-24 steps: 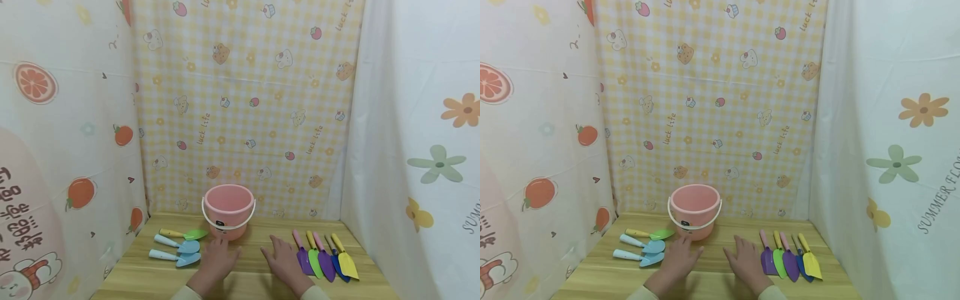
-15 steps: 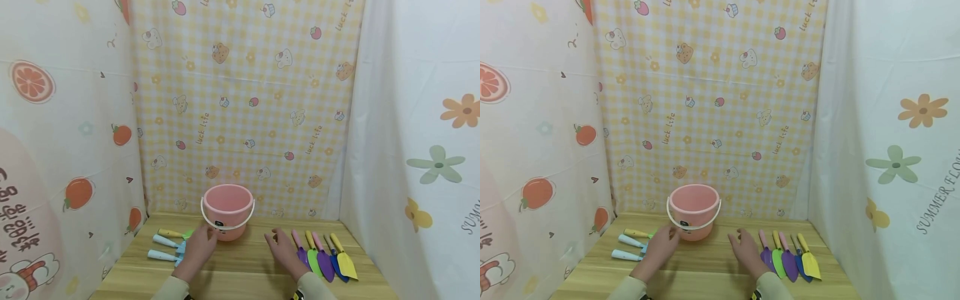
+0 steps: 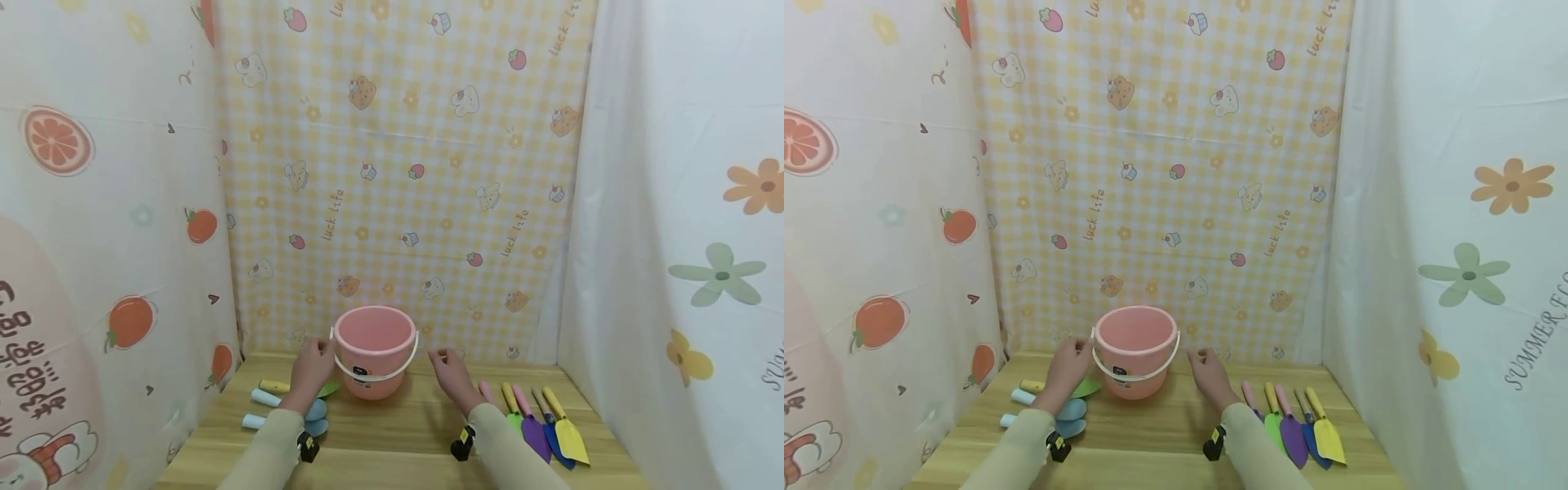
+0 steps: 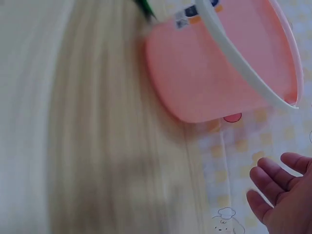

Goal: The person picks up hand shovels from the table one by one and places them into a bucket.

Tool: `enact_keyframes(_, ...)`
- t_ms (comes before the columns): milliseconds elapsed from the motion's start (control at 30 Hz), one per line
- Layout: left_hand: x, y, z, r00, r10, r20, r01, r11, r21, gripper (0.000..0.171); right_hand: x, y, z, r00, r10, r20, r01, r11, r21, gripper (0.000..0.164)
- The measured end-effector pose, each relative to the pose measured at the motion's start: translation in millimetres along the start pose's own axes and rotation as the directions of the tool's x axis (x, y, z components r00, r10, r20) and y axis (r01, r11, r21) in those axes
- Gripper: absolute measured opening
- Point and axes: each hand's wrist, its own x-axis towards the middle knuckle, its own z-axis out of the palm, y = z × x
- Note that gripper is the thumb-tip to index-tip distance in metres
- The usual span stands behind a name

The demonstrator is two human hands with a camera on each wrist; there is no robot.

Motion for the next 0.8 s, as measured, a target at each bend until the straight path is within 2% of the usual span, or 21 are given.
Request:
enact_keyframes(167,25.8,-8.8,5.5,0.998,-0.002,-0.070,0.001,1.000,-0.016,0.036,25,-14,4,0.999,0.030,0.011,-0.030,0.999,0.040,0.072)
enact_keyframes(233,32.2,-12.2,6.4,0.998,-0.025,-0.065,0.022,0.999,-0.044,0.037,34,-17,8,0.999,0.041,0.006,-0.041,0.997,0.063,0.073)
enact_keyframes(367,42.0,-16.7,9.3,0.995,-0.094,-0.025,0.091,0.990,-0.109,0.044,48,-20,16,0.998,0.062,0.020,-0.064,0.990,0.129,0.081)
enact_keyframes(567,53.7,-15.7,19.1,0.974,-0.197,0.108,0.217,0.950,-0.224,0.068,61,-21,23,0.993,0.110,0.035,-0.115,0.979,0.170,0.085)
enact_keyframes(700,61.9,-11.0,24.9,0.962,-0.226,0.153,0.263,0.918,-0.297,0.073,70,-27,27,0.991,0.128,0.038,-0.133,0.966,0.222,0.079)
enact_keyframes(800,69.7,-12.5,31.1,0.963,-0.216,0.161,0.259,0.907,-0.331,0.071,76,-31,31,0.991,0.124,0.046,-0.132,0.956,0.260,0.073)
